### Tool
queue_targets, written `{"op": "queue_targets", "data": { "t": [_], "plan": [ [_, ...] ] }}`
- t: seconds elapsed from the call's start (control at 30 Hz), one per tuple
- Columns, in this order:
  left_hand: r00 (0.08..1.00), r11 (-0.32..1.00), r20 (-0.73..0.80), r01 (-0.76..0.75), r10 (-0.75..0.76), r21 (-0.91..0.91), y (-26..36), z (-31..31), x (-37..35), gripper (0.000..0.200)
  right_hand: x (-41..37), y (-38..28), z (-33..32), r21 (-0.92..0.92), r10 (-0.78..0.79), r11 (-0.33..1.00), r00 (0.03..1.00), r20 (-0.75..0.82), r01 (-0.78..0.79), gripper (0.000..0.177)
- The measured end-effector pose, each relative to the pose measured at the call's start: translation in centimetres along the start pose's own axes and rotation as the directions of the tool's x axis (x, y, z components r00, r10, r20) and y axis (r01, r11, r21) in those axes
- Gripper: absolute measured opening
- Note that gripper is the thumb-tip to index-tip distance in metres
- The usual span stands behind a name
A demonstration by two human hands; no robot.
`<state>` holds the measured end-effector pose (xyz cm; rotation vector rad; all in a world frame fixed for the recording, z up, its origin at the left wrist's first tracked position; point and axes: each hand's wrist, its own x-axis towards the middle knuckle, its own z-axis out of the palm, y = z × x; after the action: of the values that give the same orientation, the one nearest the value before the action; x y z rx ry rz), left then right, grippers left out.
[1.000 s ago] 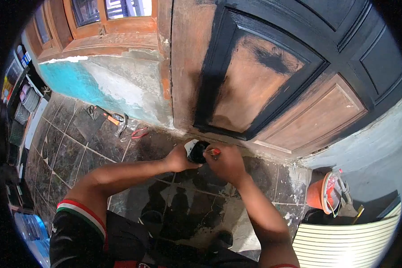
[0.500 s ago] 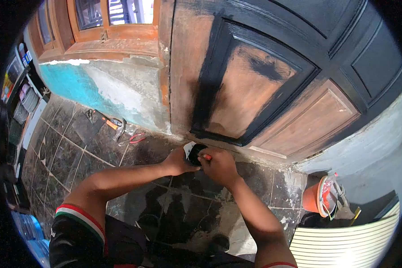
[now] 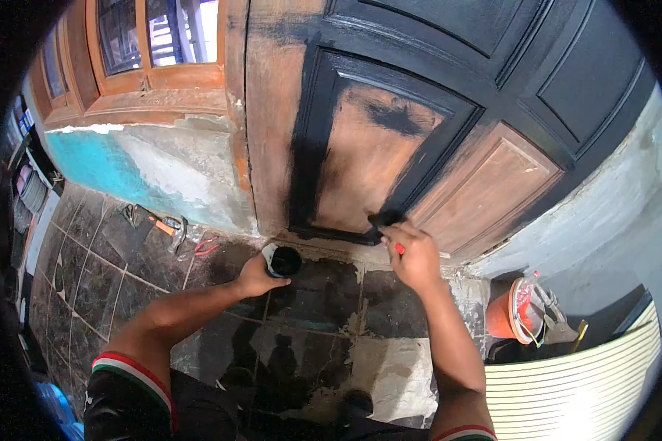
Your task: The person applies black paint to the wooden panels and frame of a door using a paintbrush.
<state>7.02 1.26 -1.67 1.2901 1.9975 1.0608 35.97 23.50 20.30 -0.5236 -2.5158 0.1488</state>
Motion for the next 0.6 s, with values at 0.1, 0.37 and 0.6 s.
{"op": "queue_targets", "data": {
  "t": [0.1,0.37,0.6],
  "plan": [
    [0.999,1.000,0.041,0.009,-0.009,0.013,-1.3,0.2,-0.4,0.096,3.1,1.6,-3.5,-0.112,-0.069,0.992,0.991,-0.112,0.056,0.017],
    [0.996,1.000,0.094,0.005,-0.006,0.002,-0.1,0.3,-0.5,0.099,2.9,2.1,-3.4,-0.383,-0.302,0.914,0.857,-0.417,0.136,0.046],
    [0.987,0.996,0.138,-0.091,0.088,0.014,1.4,0.2,-0.5,0.089,-2.9,4.2,4.4,-0.151,0.094,0.986,0.983,0.158,-0.070,0.019]
  ]
}}
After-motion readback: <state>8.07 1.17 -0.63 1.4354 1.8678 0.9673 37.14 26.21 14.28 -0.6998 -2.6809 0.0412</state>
